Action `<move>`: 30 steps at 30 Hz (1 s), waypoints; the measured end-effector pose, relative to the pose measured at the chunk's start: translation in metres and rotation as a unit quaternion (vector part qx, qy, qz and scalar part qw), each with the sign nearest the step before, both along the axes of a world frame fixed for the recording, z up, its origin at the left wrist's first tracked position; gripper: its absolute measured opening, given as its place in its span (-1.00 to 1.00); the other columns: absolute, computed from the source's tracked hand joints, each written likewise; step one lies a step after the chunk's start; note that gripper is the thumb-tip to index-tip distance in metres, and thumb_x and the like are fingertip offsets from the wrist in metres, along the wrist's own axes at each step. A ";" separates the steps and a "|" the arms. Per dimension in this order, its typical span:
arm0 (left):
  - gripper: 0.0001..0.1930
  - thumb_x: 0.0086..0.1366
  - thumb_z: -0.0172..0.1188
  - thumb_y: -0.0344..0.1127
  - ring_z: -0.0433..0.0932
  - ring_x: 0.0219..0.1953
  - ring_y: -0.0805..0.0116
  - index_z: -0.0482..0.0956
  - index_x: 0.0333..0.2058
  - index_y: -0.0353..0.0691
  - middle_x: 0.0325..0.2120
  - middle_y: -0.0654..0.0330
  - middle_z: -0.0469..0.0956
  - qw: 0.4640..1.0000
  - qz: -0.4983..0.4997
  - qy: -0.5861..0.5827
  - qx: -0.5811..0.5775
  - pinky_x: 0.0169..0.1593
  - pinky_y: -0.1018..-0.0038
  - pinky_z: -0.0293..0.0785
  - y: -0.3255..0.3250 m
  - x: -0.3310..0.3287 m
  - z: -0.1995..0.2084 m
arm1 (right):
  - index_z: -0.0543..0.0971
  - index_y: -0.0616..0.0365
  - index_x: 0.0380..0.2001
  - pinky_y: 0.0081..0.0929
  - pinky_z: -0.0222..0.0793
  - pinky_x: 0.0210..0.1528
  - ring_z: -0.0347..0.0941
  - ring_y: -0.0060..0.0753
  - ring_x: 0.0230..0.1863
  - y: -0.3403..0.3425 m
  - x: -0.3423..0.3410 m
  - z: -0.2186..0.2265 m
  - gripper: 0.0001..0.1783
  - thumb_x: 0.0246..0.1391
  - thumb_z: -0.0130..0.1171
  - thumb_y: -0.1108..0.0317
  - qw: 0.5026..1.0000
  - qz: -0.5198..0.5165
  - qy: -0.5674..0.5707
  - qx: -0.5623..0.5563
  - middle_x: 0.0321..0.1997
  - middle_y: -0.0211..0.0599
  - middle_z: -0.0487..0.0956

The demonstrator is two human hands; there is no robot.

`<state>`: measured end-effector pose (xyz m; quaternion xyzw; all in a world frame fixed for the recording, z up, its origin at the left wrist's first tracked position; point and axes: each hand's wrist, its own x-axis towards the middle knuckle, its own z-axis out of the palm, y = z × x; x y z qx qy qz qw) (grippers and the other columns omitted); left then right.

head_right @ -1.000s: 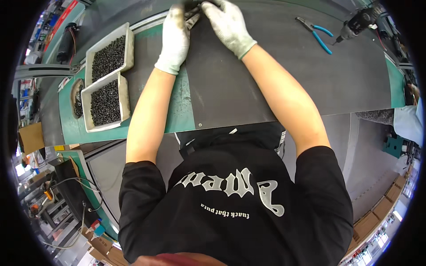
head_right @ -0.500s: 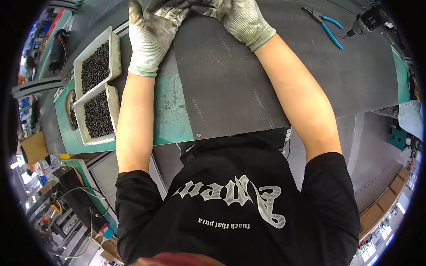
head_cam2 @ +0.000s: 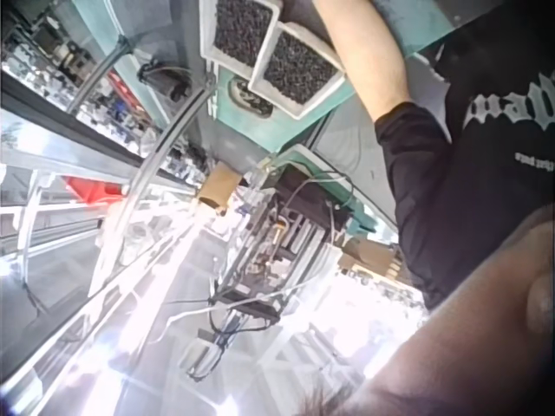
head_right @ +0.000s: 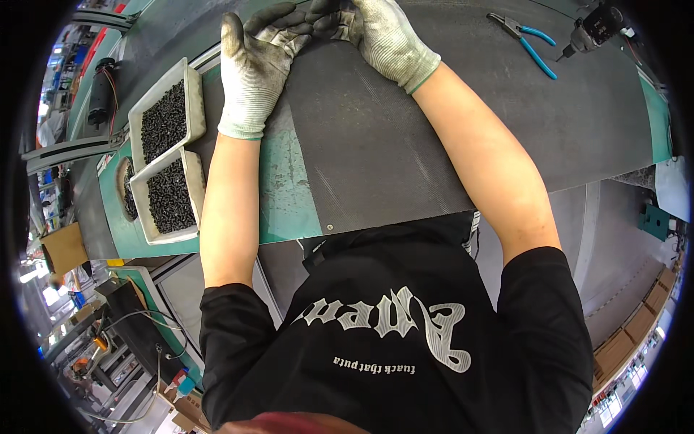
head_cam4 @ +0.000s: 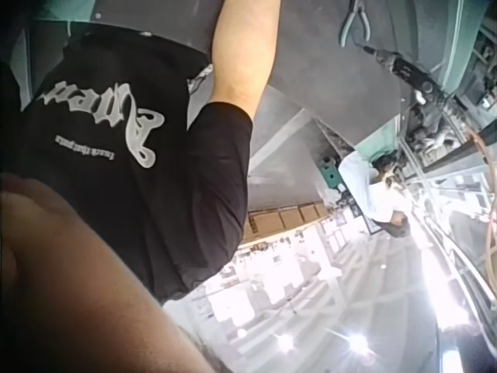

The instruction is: Assemble electric motor and fan components using hand tools on a production line.

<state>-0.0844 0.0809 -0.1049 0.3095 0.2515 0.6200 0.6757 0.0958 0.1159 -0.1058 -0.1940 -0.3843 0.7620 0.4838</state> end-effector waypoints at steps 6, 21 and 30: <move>-0.30 0.39 -0.09 0.33 0.61 -0.16 0.12 0.56 -0.10 -0.32 -0.29 0.02 0.65 0.999 -0.036 0.009 0.018 0.06 0.23 0.46 0.002 -0.002 0.003 | 0.58 0.23 -0.11 -0.47 0.50 0.01 0.57 -0.44 -0.06 0.014 0.004 -0.021 -0.59 0.39 -0.04 0.09 0.991 -0.030 -0.081 0.103 -0.14 -0.24 0.63; -0.12 0.33 -0.03 0.38 0.51 0.07 0.04 0.35 0.13 -0.50 0.00 -0.17 0.51 0.992 -0.036 0.101 0.071 0.26 0.13 0.35 0.006 -0.009 -0.009 | 0.56 0.30 -0.10 -0.29 0.49 0.06 0.60 -0.23 -0.09 -0.001 0.002 0.003 -0.57 0.39 -0.10 0.13 1.000 0.013 0.011 0.016 -0.15 -0.11 0.66; -0.14 0.35 -0.08 0.37 0.53 0.05 -0.02 0.39 0.11 -0.51 -0.02 -0.18 0.52 0.993 0.034 0.098 0.050 0.19 0.17 0.41 0.001 0.002 -0.004 | 0.52 0.34 0.00 -0.25 0.47 0.13 0.58 -0.19 0.00 0.001 -0.001 -0.001 -0.55 0.39 -0.12 0.15 0.998 0.000 0.035 0.052 -0.05 -0.04 0.63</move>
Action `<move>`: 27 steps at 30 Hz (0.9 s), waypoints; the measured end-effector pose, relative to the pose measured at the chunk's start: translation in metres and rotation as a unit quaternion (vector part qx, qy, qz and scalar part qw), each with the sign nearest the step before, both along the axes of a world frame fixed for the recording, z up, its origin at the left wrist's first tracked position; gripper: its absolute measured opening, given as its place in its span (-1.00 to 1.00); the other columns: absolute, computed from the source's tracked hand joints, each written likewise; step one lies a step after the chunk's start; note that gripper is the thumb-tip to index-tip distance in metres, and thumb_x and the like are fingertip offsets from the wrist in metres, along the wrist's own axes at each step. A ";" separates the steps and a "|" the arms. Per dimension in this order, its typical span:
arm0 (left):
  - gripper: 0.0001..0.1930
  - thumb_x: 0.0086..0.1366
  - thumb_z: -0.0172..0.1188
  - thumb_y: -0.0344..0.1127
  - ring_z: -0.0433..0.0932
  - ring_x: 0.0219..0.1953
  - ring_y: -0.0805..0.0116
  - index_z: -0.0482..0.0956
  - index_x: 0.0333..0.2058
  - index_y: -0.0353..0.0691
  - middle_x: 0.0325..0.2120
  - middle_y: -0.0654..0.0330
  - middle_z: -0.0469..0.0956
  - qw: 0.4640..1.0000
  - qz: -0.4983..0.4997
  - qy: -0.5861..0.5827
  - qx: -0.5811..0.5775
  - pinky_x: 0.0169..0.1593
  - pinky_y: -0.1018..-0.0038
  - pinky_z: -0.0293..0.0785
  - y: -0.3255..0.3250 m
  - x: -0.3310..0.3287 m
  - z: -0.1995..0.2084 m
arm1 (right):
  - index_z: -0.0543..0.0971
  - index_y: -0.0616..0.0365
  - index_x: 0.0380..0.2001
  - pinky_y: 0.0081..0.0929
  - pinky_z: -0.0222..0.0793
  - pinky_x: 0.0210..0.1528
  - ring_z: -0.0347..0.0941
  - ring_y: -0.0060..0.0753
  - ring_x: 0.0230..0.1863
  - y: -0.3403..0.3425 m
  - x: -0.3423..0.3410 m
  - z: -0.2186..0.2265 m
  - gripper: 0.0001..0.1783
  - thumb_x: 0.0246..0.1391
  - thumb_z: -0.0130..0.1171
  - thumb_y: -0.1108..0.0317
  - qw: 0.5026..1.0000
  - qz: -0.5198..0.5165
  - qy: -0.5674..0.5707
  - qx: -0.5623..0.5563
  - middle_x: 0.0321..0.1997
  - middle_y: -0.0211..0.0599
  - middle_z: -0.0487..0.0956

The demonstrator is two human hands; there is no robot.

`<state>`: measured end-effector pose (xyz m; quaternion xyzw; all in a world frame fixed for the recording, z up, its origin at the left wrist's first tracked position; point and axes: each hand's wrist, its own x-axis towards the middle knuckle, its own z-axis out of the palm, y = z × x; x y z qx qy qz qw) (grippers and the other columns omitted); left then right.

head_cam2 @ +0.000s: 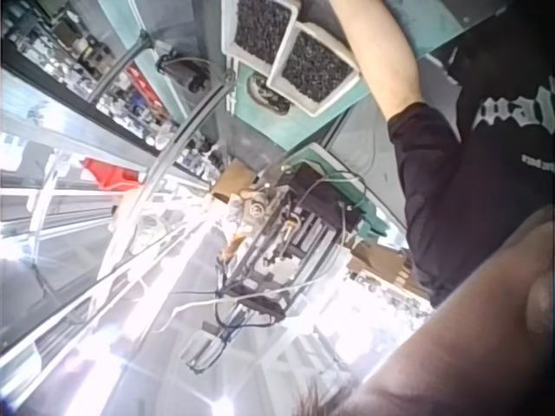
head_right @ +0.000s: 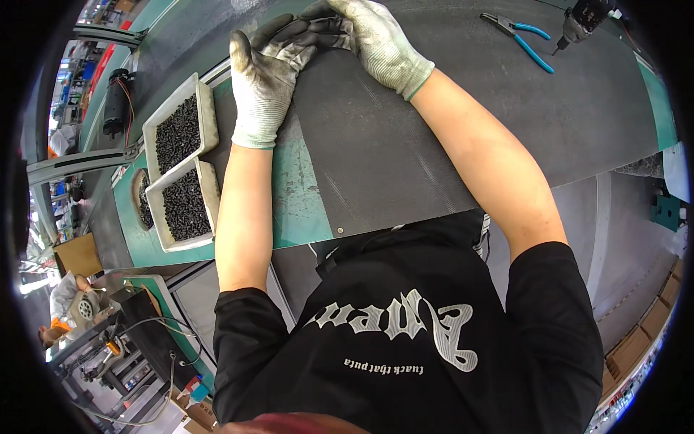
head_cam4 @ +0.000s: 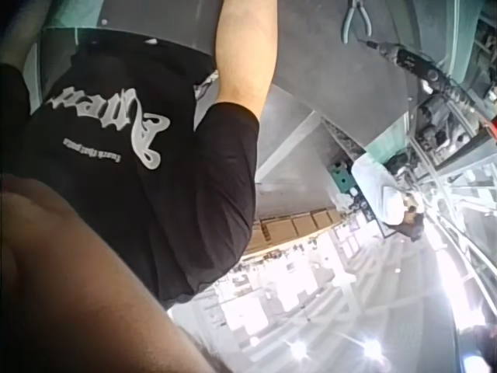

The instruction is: Assemble electric motor and fan components using hand tools on a production line.

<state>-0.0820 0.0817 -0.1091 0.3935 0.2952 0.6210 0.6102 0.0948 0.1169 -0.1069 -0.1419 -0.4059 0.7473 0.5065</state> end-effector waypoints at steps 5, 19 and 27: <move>-0.13 0.35 -0.07 0.37 0.52 0.06 -0.02 0.37 0.13 -0.52 -0.02 -0.19 0.52 1.000 -0.010 -0.001 0.001 0.21 0.15 0.40 -0.001 -0.001 0.001 | 0.51 0.33 -0.01 -0.23 0.46 0.14 0.58 -0.17 0.02 -0.002 0.001 0.005 -0.55 0.39 -0.12 0.14 1.000 0.006 -0.016 -0.001 -0.02 -0.02 0.62; -0.08 0.31 -0.05 0.42 0.45 0.14 -0.04 0.31 0.16 -0.49 0.04 -0.18 0.44 0.999 0.019 -0.013 0.031 0.22 0.08 0.38 -0.005 0.004 0.005 | 0.53 0.19 -0.06 -0.23 0.49 0.05 0.59 -0.22 -0.04 0.008 0.003 -0.006 -0.50 0.37 -0.09 -0.05 0.993 0.003 0.028 -0.113 -0.09 -0.12 0.65; -0.08 0.29 -0.04 0.44 0.44 0.15 -0.02 0.32 0.17 -0.44 0.04 -0.15 0.45 0.999 0.011 0.035 0.028 0.20 0.05 0.39 -0.005 0.000 0.004 | 0.53 0.20 -0.05 -0.31 0.49 0.03 0.59 -0.28 -0.07 -0.003 0.001 0.005 -0.50 0.38 -0.11 -0.05 0.999 0.010 -0.006 -0.047 -0.13 -0.17 0.65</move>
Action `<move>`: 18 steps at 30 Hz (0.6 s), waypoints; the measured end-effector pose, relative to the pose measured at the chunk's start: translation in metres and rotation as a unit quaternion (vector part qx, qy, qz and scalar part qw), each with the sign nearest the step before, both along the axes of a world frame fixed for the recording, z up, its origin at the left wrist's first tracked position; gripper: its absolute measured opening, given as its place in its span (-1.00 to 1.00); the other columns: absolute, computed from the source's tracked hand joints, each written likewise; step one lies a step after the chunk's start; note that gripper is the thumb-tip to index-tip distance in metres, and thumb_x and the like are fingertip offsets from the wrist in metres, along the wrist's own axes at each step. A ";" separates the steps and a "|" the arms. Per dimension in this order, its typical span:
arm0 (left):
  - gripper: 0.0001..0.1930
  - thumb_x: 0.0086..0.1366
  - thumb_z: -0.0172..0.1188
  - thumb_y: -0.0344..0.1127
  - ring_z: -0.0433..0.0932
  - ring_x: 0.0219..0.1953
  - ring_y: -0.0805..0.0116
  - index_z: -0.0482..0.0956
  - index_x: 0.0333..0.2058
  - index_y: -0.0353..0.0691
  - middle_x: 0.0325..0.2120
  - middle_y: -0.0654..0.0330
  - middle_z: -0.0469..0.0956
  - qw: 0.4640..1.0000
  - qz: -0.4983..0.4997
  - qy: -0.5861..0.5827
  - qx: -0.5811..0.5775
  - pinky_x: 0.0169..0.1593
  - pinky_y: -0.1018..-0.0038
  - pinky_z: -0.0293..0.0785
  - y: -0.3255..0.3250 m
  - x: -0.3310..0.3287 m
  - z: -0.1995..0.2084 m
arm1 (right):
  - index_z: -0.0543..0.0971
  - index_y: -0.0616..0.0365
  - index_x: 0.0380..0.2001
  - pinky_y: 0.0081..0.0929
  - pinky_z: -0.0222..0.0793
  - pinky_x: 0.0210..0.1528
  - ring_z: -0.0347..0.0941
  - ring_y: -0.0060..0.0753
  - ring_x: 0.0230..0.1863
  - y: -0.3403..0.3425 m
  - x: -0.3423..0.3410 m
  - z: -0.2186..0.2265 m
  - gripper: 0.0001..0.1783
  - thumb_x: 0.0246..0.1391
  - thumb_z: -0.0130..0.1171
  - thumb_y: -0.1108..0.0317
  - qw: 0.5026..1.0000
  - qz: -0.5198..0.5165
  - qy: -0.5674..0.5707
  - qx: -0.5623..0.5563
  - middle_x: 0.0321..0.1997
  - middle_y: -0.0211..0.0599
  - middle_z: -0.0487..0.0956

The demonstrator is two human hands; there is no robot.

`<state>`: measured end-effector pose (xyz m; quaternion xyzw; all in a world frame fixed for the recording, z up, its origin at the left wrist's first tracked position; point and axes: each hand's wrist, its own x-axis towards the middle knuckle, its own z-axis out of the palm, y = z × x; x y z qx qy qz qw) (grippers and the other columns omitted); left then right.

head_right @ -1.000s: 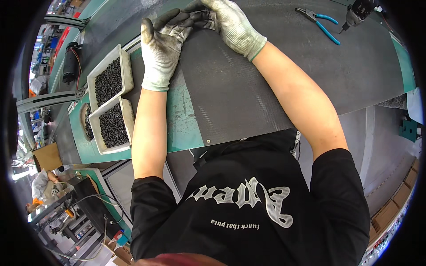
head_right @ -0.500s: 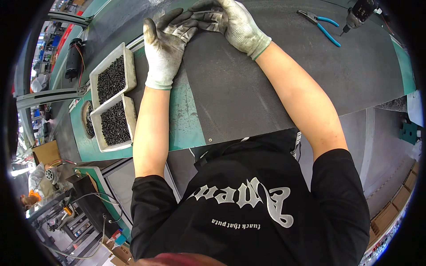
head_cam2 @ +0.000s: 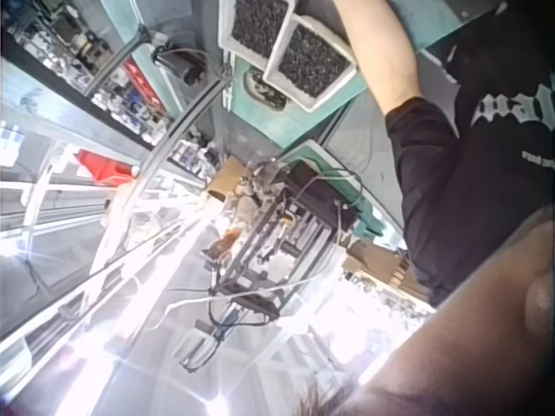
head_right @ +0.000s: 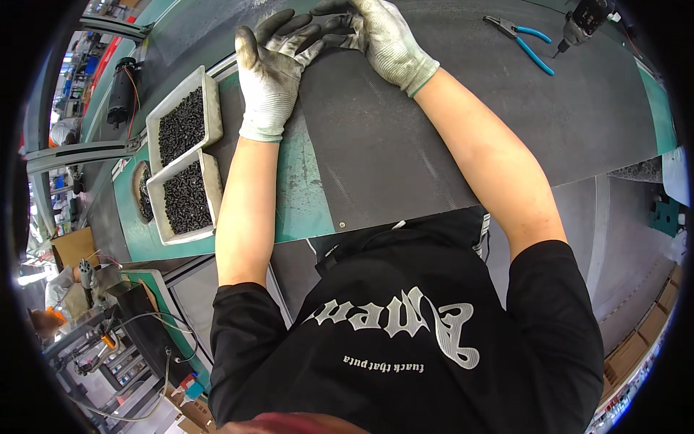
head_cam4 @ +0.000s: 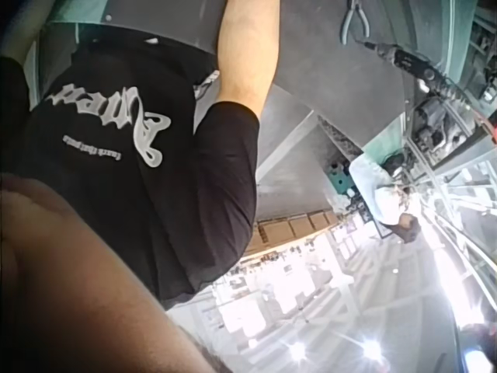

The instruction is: Assemble electric motor and fan components using hand tools on a production line.

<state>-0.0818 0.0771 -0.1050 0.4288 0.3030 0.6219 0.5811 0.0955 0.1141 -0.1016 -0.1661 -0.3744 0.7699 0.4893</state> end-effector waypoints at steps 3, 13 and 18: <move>-0.09 0.29 -0.04 0.44 0.46 0.12 -0.01 0.33 0.16 -0.43 0.02 -0.14 0.47 1.000 0.008 -0.014 -0.005 0.18 0.07 0.41 -0.001 0.002 0.001 | 0.52 0.21 -0.04 -0.32 0.49 0.02 0.60 -0.28 -0.07 0.000 -0.001 -0.001 -0.50 0.39 -0.11 -0.04 1.000 0.000 0.004 0.001 -0.12 -0.16 0.65; -0.12 0.30 -0.05 0.44 0.52 0.06 0.02 0.36 0.13 -0.41 -0.04 -0.11 0.51 1.000 0.014 0.014 0.000 0.16 0.12 0.43 0.001 -0.003 -0.011 | 0.52 0.29 -0.04 -0.27 0.52 0.03 0.60 -0.21 -0.04 0.000 -0.004 -0.001 -0.50 0.39 -0.10 0.01 1.000 -0.005 -0.008 -0.009 -0.06 -0.06 0.64; -0.15 0.33 -0.06 0.40 0.54 0.04 0.07 0.37 0.12 -0.41 -0.03 -0.10 0.52 0.999 0.002 0.052 0.009 0.14 0.16 0.45 0.001 0.002 -0.006 | 0.51 0.33 -0.03 -0.25 0.52 0.07 0.60 -0.18 -0.02 -0.001 0.001 0.005 -0.49 0.39 -0.12 0.03 1.000 0.016 -0.014 0.007 -0.04 -0.02 0.63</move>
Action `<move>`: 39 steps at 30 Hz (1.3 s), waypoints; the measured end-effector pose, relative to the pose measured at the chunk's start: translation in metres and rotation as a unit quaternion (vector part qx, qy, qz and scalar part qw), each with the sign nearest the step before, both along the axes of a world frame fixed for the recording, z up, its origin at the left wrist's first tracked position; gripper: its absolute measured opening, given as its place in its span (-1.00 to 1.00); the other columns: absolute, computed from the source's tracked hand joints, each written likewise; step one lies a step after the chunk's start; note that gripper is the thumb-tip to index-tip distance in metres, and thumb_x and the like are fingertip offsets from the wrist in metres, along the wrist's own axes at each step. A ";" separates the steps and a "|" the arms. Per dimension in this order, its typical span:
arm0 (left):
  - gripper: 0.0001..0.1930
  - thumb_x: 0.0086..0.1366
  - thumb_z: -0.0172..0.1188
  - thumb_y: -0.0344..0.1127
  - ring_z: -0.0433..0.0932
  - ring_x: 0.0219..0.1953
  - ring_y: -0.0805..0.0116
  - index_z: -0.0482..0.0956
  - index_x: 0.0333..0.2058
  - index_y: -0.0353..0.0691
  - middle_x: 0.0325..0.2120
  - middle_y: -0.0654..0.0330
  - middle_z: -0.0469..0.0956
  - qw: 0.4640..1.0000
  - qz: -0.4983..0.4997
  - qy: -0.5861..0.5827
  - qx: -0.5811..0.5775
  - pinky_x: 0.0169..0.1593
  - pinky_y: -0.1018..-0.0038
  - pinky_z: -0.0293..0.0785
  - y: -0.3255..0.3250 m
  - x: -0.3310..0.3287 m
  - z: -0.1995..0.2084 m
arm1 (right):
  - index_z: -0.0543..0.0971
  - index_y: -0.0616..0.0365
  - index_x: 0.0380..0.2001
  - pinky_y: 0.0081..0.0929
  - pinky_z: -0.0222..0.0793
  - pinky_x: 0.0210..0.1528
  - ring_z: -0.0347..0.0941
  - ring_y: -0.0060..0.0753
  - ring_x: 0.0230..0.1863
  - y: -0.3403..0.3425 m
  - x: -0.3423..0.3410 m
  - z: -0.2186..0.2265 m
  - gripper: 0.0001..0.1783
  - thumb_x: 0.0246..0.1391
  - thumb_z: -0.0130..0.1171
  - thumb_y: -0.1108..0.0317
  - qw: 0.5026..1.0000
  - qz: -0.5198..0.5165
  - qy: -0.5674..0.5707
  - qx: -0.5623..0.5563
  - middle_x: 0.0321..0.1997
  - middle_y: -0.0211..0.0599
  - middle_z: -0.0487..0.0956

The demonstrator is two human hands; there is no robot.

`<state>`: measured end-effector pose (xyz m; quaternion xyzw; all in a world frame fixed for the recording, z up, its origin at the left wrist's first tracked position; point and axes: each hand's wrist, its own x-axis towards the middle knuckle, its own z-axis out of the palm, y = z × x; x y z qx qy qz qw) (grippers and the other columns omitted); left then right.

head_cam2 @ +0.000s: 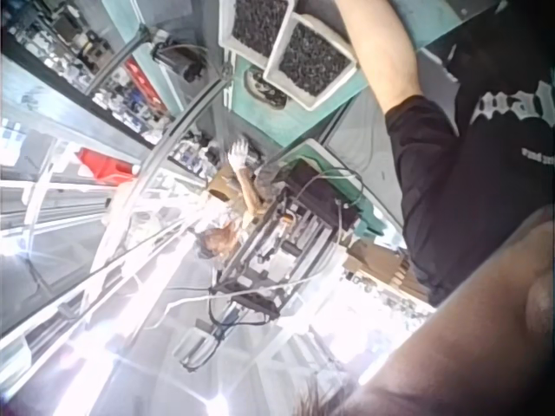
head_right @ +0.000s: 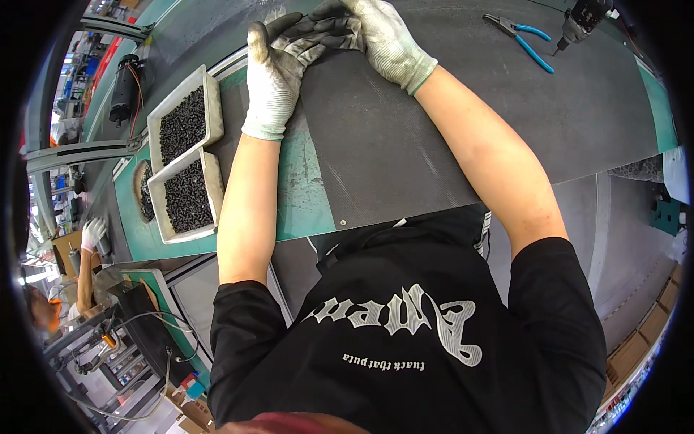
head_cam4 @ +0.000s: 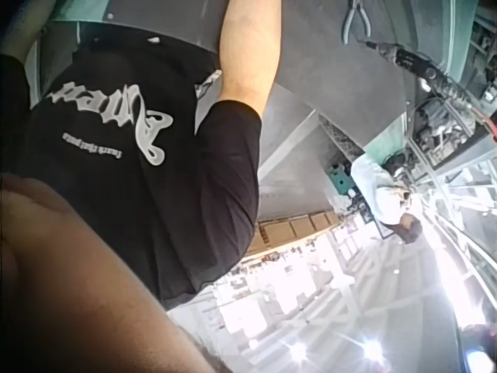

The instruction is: Assemble electric motor and fan components using hand tools on a production line.

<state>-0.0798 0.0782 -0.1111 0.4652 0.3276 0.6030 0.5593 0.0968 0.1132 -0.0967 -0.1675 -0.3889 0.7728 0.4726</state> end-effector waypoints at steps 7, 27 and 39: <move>-0.21 0.38 -0.08 0.34 0.55 0.03 0.09 0.37 0.13 -0.40 -0.02 -0.09 0.52 1.000 -0.010 -0.006 0.009 0.15 0.17 0.46 -0.001 0.004 0.003 | 0.49 0.38 0.01 -0.25 0.53 0.08 0.60 -0.15 -0.02 0.000 -0.001 -0.001 -0.47 0.41 -0.16 0.06 0.999 -0.010 -0.017 0.043 -0.02 0.04 0.62; -0.39 0.49 -0.14 0.13 0.64 -0.09 0.14 0.43 0.08 -0.41 -0.09 -0.03 0.60 0.999 -0.049 -0.014 0.011 0.04 0.20 0.58 -0.006 0.010 0.020 | 0.47 0.28 0.11 -0.36 0.53 0.03 0.59 -0.35 -0.01 -0.005 -0.002 0.005 -0.59 0.41 -0.11 0.20 0.994 -0.004 -0.072 0.087 0.01 -0.18 0.61; -0.36 0.49 -0.16 0.17 0.64 -0.10 0.16 0.44 0.07 -0.40 -0.11 0.00 0.61 0.998 -0.056 -0.029 0.006 0.04 0.21 0.59 -0.004 0.011 0.018 | 0.46 0.31 0.12 -0.38 0.54 0.02 0.60 -0.34 -0.02 -0.010 -0.001 0.013 -0.57 0.40 -0.11 0.20 0.990 -0.016 -0.110 0.082 0.03 -0.16 0.61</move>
